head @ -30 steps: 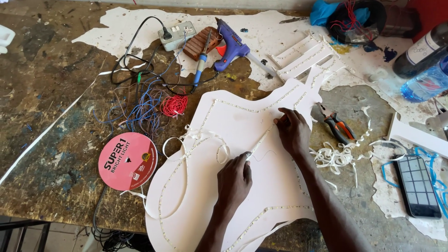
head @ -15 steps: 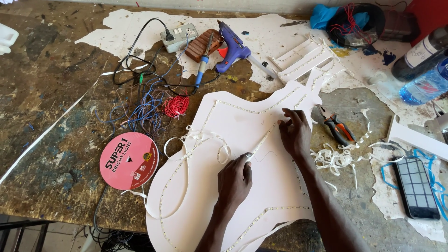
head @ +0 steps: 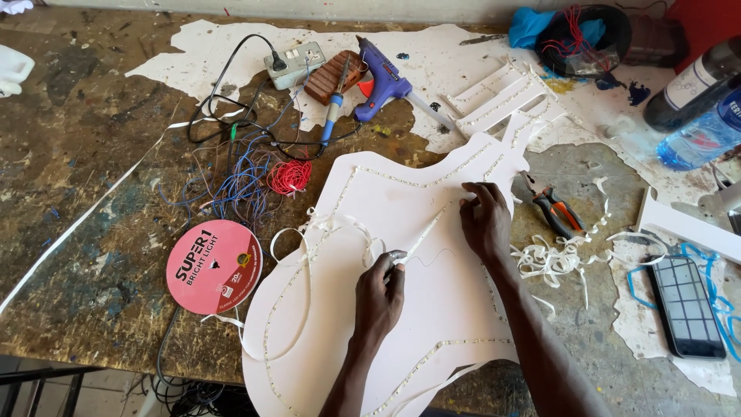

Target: The person places and presses a strip of LED lights onto a white board shaped like a guitar. They use pliers to cut the strip and continue arranging it along the board's contours.

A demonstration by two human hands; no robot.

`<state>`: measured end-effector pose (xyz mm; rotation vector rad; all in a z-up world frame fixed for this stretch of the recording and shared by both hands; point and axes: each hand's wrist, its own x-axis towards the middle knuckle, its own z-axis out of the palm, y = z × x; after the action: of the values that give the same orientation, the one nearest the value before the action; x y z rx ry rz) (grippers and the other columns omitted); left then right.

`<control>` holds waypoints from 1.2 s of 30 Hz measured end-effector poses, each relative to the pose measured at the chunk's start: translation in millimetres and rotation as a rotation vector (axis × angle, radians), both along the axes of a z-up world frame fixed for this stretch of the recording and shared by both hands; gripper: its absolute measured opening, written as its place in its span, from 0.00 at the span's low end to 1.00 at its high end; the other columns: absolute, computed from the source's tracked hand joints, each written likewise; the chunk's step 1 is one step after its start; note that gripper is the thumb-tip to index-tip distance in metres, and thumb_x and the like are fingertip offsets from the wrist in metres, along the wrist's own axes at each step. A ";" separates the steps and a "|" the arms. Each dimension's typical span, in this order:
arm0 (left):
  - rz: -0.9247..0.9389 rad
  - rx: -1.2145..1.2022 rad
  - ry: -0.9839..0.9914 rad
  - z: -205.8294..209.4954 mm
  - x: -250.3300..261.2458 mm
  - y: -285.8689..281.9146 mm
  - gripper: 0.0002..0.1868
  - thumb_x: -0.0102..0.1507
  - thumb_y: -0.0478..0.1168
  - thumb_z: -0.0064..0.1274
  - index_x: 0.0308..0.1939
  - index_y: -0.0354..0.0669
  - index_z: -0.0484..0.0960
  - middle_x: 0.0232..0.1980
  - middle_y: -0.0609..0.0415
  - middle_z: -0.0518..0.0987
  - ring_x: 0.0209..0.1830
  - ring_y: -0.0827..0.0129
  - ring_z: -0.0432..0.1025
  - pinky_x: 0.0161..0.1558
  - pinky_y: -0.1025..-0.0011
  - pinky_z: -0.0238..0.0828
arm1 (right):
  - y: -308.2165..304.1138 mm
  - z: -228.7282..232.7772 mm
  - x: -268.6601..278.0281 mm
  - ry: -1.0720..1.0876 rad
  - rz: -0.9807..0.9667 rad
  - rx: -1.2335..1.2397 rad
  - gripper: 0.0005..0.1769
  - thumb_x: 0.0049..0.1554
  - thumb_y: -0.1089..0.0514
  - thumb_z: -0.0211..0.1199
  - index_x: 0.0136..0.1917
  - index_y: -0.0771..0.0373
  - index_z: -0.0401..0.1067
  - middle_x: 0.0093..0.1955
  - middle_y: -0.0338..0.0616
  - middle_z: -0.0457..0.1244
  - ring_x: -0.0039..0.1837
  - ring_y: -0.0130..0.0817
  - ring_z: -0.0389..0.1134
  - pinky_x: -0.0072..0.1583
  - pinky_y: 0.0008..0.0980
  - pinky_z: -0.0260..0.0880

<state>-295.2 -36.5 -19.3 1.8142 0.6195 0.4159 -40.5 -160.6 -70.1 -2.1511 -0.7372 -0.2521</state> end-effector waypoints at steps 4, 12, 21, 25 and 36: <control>0.004 0.037 -0.019 -2.4 -6.0 -2.3 0.12 0.75 0.39 0.46 0.53 0.45 0.86 0.25 0.57 0.68 0.25 0.67 0.59 0.33 0.65 0.62 | -9.2 -0.7 -12.9 -0.035 0.032 0.073 0.18 0.63 0.64 0.63 0.65 0.62 0.81 0.61 0.47 0.73 0.53 0.40 0.77 0.57 0.46 0.74; 0.018 0.030 0.015 1.0 -17.2 -0.5 0.12 0.75 0.38 0.47 0.53 0.43 0.86 0.25 0.56 0.70 0.25 0.68 0.60 0.32 0.65 0.63 | -23.8 8.3 -41.1 0.046 0.063 0.016 0.24 0.60 0.70 0.58 0.67 0.60 0.81 0.75 0.46 0.70 0.60 0.47 0.75 0.56 0.45 0.76; 0.031 0.086 0.019 -5.9 -17.2 -2.9 0.12 0.75 0.39 0.47 0.55 0.44 0.86 0.29 0.55 0.77 0.27 0.66 0.65 0.34 0.65 0.68 | -29.7 2.8 -62.6 -0.161 0.229 -0.077 0.24 0.68 0.65 0.56 0.76 0.70 0.73 0.76 0.58 0.68 0.76 0.59 0.66 0.75 0.57 0.69; 0.030 0.077 0.032 -4.5 -17.3 -2.5 0.12 0.75 0.39 0.47 0.55 0.44 0.86 0.27 0.55 0.74 0.26 0.66 0.63 0.33 0.64 0.66 | -28.3 8.7 -65.7 -0.175 0.233 -0.134 0.27 0.69 0.64 0.55 0.81 0.68 0.69 0.77 0.56 0.66 0.76 0.58 0.65 0.75 0.56 0.67; 0.024 0.231 0.021 -11.6 -14.7 8.5 0.09 0.76 0.44 0.51 0.52 0.47 0.85 0.31 0.57 0.83 0.24 0.65 0.72 0.37 0.65 0.73 | -16.6 6.1 -70.2 -0.275 0.147 -0.361 0.32 0.59 0.66 0.55 0.76 0.58 0.73 0.82 0.47 0.64 0.78 0.53 0.63 0.67 0.53 0.66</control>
<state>-309.9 -28.1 -30.9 2.0343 0.6288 0.5013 -110.7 -177.1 -64.0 -2.4128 -1.1681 -0.3642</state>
